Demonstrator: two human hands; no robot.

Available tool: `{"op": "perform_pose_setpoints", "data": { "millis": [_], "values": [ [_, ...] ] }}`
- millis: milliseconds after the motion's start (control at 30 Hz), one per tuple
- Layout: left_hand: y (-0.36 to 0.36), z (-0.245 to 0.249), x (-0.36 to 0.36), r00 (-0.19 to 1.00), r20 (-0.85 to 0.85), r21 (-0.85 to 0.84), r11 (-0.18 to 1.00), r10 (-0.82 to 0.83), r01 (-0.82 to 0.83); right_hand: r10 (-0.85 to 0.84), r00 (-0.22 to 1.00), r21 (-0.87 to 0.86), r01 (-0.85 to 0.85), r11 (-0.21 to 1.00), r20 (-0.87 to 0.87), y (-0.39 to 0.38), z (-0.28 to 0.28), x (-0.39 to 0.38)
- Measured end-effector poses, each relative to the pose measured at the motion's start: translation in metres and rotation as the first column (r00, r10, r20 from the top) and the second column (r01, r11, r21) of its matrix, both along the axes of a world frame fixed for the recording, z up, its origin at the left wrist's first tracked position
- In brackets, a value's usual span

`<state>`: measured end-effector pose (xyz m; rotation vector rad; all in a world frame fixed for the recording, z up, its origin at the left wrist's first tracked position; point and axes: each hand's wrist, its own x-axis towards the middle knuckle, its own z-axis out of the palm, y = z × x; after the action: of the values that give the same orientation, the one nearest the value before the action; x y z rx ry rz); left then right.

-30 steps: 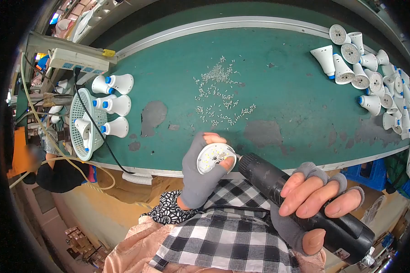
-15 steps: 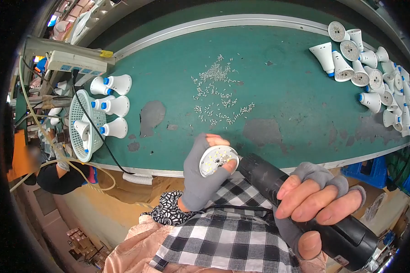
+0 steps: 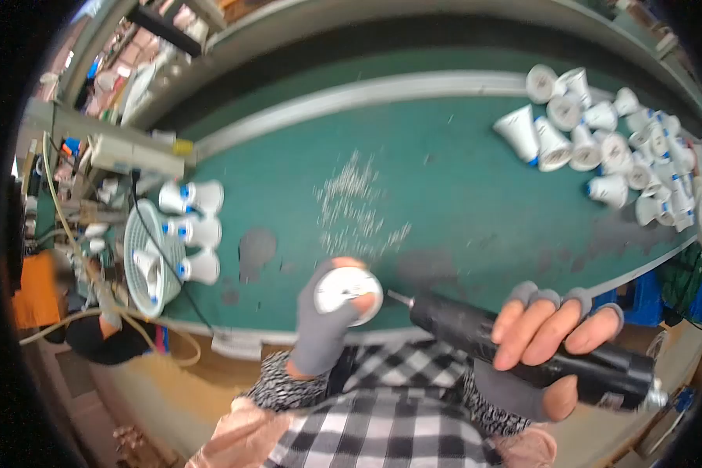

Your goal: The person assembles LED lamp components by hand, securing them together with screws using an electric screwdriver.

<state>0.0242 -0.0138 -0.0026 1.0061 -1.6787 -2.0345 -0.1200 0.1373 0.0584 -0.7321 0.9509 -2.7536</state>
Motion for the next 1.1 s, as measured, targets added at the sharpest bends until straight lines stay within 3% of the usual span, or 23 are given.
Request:
{"op": "perform_pose_setpoints", "data": {
  "millis": [100, 167, 267, 333, 367, 433, 467, 500, 567, 600, 633, 700, 733, 767, 833, 867, 900, 933, 967, 1033, 1100],
  "values": [
    [-0.053, 0.017, -0.035, 0.994, -0.089, 0.188, 0.981, 0.061, -0.043, -0.077, 0.983, -0.042, 0.085, 0.995, 0.166, 0.001, -0.002, -0.026],
    [-0.088, 0.016, -0.081, 0.983, -0.176, 0.101, 0.992, -0.052, 0.071, -0.023, 0.947, 0.006, 0.022, 1.000, 0.321, -0.001, -0.019, -0.038],
    [-0.110, 0.013, -0.162, 0.971, -0.178, 0.213, 0.957, -0.159, 0.196, 0.057, 0.845, 0.020, -0.080, 0.997, 0.531, -0.008, -0.048, -0.043],
    [-0.116, -0.005, -0.215, 0.939, -0.199, 0.251, 0.911, -0.281, 0.326, 0.075, 0.792, 0.010, -0.102, 0.995, 0.606, -0.003, -0.066, -0.042],
    [-0.112, -0.023, -0.250, 0.951, -0.156, 0.276, 0.913, -0.265, 0.300, 0.118, 0.752, -0.007, -0.149, 0.989, 0.648, -0.006, -0.074, -0.041],
    [-0.103, -0.043, -0.302, 0.958, -0.119, 0.323, 0.902, -0.262, 0.287, 0.017, 0.724, 0.093, -0.112, 0.989, 0.689, -0.009, -0.069, -0.038],
    [-0.100, -0.031, -0.312, 0.963, -0.116, 0.349, 0.898, -0.245, 0.270, 0.027, 0.742, 0.103, -0.129, 0.986, 0.670, -0.007, -0.075, -0.040],
    [-0.103, -0.043, -0.325, 0.925, -0.280, 0.353, 0.869, -0.256, 0.347, 0.032, 0.759, 0.114, -0.139, 0.984, 0.651, -0.002, -0.083, -0.045],
    [-0.104, -0.052, -0.345, 0.992, -0.121, 0.091, 0.995, -0.024, 0.035, 0.078, 0.760, 0.048, -0.143, 0.989, 0.646, 0.002, -0.097, -0.050],
    [-0.104, -0.018, -0.319, 0.991, -0.128, 0.048, 0.998, -0.027, 0.034, 0.083, 0.772, 0.046, -0.144, 0.989, 0.630, 0.001, -0.100, -0.051],
    [-0.119, -0.016, -0.302, 0.993, -0.107, -0.232, 0.973, -0.046, 0.020, 0.080, 0.785, 0.046, -0.137, 0.990, 0.614, 0.000, -0.103, -0.053],
    [-0.146, -0.009, -0.278, 0.996, -0.038, -0.702, 0.711, -0.085, 0.034, 0.104, 0.787, 0.036, -0.158, 0.987, 0.609, 0.002, -0.106, -0.055],
    [-0.167, -0.010, -0.254, 0.987, -0.092, -0.821, 0.571, -0.134, 0.001, 0.109, 0.791, 0.036, -0.164, 0.986, 0.602, 0.004, -0.106, -0.056],
    [-0.183, 0.007, -0.219, 0.992, 0.039, -0.895, 0.438, -0.117, 0.087, 0.114, 0.794, 0.033, -0.166, 0.986, 0.597, 0.005, -0.108, -0.057],
    [-0.223, 0.021, -0.156, 0.948, 0.318, -0.947, 0.033, -0.005, 0.318, 0.117, 0.791, 0.044, -0.179, 0.983, 0.600, 0.008, -0.115, -0.058],
    [-0.237, 0.037, -0.124, 0.822, 0.552, -0.817, -0.102, 0.141, 0.567, 0.113, 0.788, 0.055, -0.183, 0.982, 0.605, 0.008, -0.118, -0.058],
    [-0.253, 0.041, -0.097, 0.656, 0.701, -0.639, -0.161, 0.282, 0.752, 0.106, 0.787, 0.071, -0.187, 0.980, 0.608, 0.009, -0.120, -0.059],
    [-0.262, 0.050, -0.080, 0.343, 0.855, -0.358, -0.036, 0.389, 0.933, 0.124, 0.794, 0.069, -0.204, 0.977, 0.596, 0.009, -0.121, -0.059],
    [-0.277, 0.046, -0.065, 0.082, 0.890, -0.123, 0.063, 0.448, 0.990, 0.152, 0.787, 0.051, -0.226, 0.973, 0.598, 0.007, -0.120, -0.057],
    [-0.302, 0.034, -0.039, -0.224, 0.903, 0.144, 0.235, 0.366, 0.961, 0.203, 0.778, 0.018, -0.266, 0.964, 0.595, 0.000, -0.115, -0.053],
    [-0.311, 0.030, -0.017, -0.239, 0.917, 0.201, 0.148, 0.319, 0.968, 0.234, 0.767, -0.003, -0.290, 0.957, 0.598, -0.007, -0.104, -0.047]
  ]
}}
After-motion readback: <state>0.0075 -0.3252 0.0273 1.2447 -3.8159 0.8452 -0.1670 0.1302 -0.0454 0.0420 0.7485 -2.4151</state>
